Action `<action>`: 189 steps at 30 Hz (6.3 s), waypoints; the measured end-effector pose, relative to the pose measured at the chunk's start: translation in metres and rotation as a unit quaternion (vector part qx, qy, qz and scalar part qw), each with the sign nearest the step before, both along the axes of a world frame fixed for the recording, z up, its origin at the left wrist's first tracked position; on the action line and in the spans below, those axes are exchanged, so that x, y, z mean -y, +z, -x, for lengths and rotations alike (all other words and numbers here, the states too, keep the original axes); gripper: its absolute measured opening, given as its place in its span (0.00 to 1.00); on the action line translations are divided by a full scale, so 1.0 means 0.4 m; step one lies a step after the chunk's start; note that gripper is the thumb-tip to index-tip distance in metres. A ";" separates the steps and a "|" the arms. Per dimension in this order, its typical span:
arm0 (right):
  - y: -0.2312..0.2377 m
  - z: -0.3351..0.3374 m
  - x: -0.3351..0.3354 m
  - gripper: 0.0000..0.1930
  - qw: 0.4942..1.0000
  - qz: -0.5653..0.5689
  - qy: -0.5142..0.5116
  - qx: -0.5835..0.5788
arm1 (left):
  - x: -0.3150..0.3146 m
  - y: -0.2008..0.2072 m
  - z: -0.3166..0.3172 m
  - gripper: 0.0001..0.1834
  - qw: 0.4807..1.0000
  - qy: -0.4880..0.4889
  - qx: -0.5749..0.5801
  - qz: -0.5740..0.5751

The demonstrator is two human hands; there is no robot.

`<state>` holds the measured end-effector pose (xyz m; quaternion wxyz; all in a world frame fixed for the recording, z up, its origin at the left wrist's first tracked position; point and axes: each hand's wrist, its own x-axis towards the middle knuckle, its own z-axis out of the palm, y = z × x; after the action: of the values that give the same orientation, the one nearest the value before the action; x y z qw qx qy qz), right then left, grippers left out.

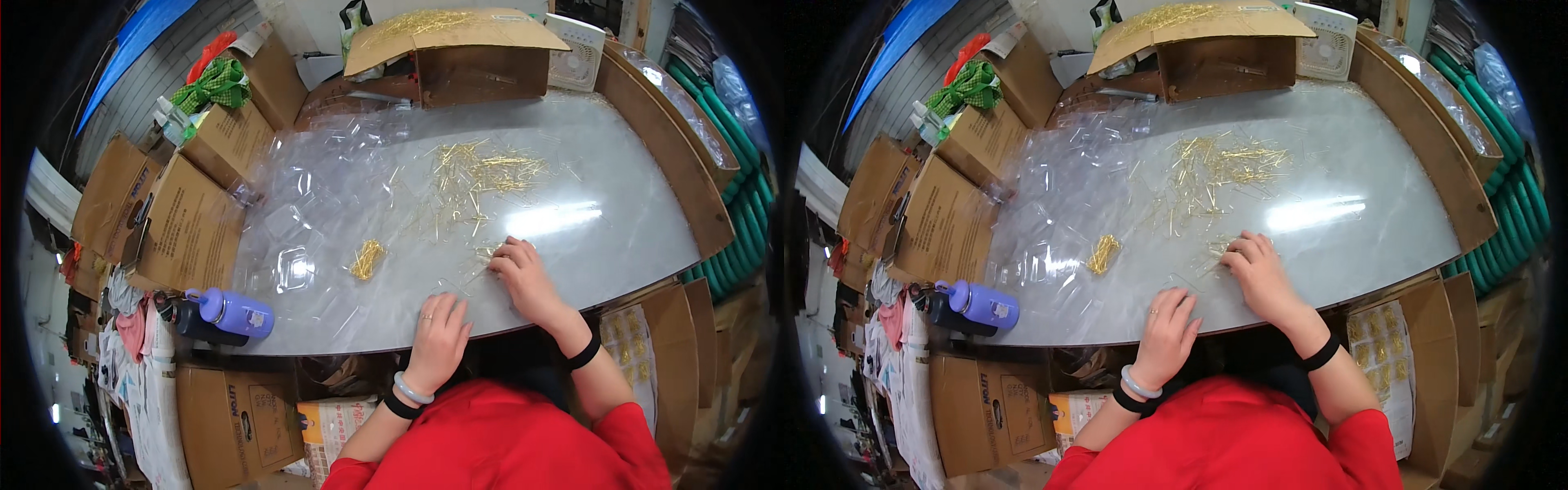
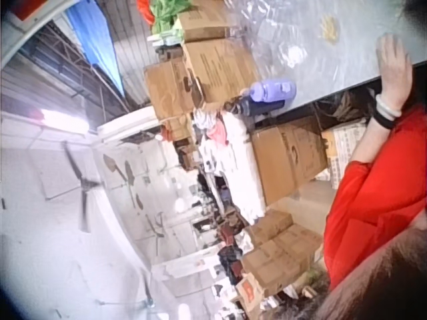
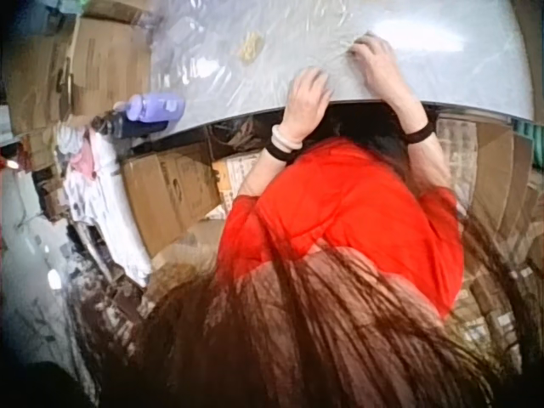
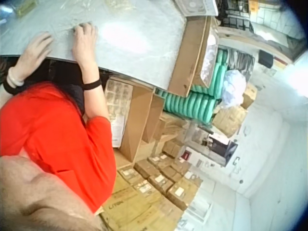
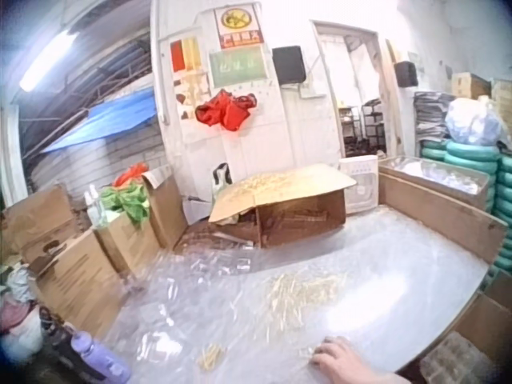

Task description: Packaging small gold metal pins into plastic bags and placing them into a box.

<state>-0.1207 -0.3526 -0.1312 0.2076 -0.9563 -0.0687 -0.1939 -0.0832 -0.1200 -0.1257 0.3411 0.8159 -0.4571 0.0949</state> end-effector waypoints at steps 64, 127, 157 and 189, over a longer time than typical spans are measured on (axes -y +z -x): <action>0.048 0.038 -0.102 0.27 0.977 -0.174 0.101 -0.068 | 0.004 0.014 -0.059 0.39 0.993 -0.002 -0.028 -0.119; 0.039 0.004 -0.104 0.26 0.988 -0.092 0.123 -0.019 | -0.046 0.027 -0.076 0.36 0.985 0.023 -0.042 -0.167; 0.064 0.035 -0.066 0.27 0.978 -0.142 0.138 -0.069 | 0.016 0.041 -0.036 0.21 0.983 0.012 -0.183 0.030; 0.026 0.089 -0.140 0.37 0.961 -0.275 -0.002 -0.031 | 0.078 -0.016 -0.021 0.35 0.994 -0.047 0.023 -0.094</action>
<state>-0.1563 -0.2966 -0.1208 0.4640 -0.8681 -0.0044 -0.1764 -0.0749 -0.1511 -0.1320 0.2564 0.8196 -0.5094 0.0543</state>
